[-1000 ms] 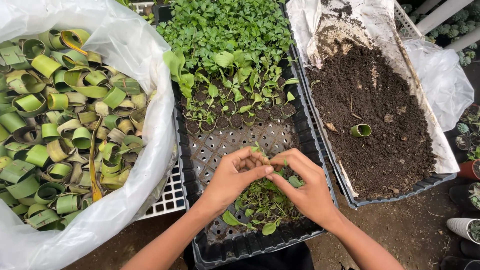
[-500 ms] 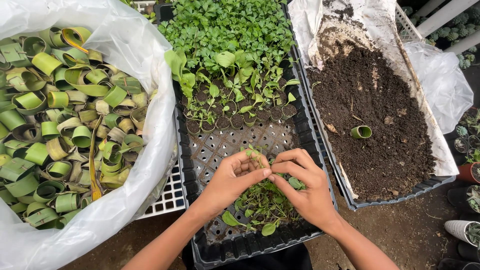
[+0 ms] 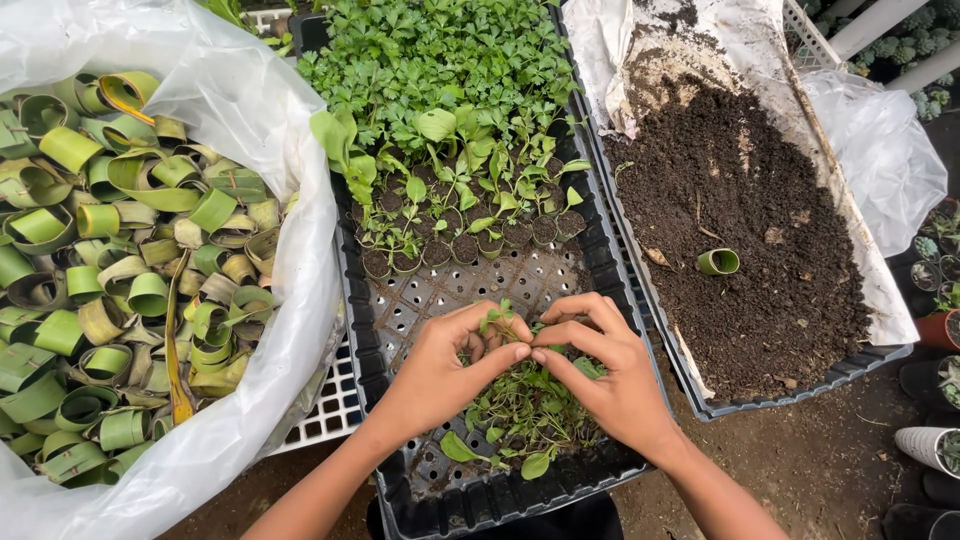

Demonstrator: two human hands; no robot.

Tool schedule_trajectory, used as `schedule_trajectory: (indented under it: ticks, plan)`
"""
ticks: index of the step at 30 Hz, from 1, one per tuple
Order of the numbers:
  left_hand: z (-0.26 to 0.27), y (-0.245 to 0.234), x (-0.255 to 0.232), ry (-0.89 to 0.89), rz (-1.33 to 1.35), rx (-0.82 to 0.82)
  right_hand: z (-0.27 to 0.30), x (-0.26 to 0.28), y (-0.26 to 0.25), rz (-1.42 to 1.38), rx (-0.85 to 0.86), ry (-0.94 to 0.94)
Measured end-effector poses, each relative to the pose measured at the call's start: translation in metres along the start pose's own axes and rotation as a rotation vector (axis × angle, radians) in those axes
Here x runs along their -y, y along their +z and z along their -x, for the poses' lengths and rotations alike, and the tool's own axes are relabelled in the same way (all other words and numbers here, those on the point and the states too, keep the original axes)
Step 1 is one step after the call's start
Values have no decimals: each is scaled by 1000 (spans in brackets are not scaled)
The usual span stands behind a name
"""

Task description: The person takes small seedlings from a tray and places them into rolled leaf containers. They then bury the containers in a tray filled with soil, patting the soil around them. The person repeats this process with multiple seedlings and leaf rolls.

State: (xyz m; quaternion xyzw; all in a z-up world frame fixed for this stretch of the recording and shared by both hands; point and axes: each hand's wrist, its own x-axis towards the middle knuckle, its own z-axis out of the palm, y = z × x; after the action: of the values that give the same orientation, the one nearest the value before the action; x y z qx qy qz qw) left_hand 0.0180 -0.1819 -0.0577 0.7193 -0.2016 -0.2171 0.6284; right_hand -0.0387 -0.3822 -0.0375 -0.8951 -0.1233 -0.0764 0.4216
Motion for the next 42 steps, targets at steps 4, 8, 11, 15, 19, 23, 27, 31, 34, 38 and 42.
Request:
schedule_trajectory:
  ticks: [4, 8, 11, 15, 19, 23, 27, 31, 34, 38, 42]
  plan:
    - [-6, -4, -5, 103, -139, 10, 0, -5, 0, 1, 9, 24]
    - [-11, -8, -8, 252, -241, 26, -1, -8, 1, 15, 39, 64]
    - [-14, -8, -9, 344, -303, 33, -2, -10, 0, 31, 60, 80]
    - [-27, -7, -14, 465, -376, 45, -1, -12, -5, 97, 98, 88]
    - [-44, 0, -26, 505, -464, 67, 7, -15, -31, 111, 61, 101]
    - [-70, 17, -36, 531, -575, 137, 20, -26, -73, 385, -40, 125]
    - [-100, 42, -39, 539, -626, 209, 33, -59, -116, 584, -224, 186]
    - [-134, 78, -46, 532, -658, 301, 34, -104, -145, 697, -129, 316]
    - [-162, 107, -49, 611, -698, 353, 34, -128, -156, 672, -24, 405]
    - [-195, 141, -41, 628, -734, 431, 37, -144, -159, 498, 53, 367]
    - [-219, 159, -28, 615, -744, 453, 39, -150, -158, 462, -30, 326]
